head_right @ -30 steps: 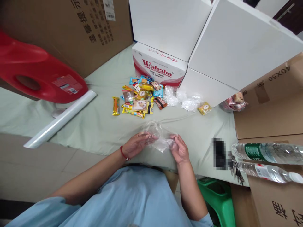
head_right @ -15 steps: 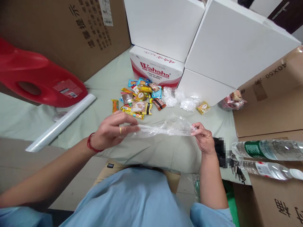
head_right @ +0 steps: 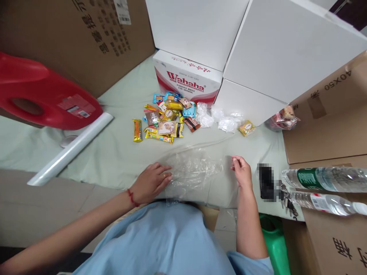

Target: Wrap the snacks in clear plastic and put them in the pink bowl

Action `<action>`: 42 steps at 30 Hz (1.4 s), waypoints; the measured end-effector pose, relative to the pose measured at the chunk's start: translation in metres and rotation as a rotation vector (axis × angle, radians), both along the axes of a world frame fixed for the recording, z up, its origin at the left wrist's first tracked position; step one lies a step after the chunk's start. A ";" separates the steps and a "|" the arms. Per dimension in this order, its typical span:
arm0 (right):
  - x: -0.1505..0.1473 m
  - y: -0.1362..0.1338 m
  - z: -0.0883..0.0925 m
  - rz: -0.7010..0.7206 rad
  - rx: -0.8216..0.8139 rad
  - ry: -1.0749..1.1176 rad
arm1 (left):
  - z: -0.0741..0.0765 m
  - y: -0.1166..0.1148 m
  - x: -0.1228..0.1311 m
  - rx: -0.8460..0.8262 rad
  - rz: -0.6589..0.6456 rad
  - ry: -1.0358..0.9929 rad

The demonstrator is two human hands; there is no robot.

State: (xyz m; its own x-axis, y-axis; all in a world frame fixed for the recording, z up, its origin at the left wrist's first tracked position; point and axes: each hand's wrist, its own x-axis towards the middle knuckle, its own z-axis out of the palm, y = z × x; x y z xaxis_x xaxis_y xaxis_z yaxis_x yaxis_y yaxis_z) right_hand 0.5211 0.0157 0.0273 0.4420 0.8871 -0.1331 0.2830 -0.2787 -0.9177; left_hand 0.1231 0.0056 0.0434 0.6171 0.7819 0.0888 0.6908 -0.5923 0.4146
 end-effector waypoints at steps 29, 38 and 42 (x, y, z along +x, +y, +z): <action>-0.071 -0.044 0.001 0.654 0.168 -0.682 | -0.042 0.029 0.028 0.143 0.041 0.087; -0.036 -0.009 0.008 0.776 -0.005 -0.689 | -0.059 0.019 -0.012 0.025 0.075 0.093; -0.070 0.061 0.040 0.764 0.071 -0.772 | -0.055 0.019 -0.012 0.001 0.057 0.037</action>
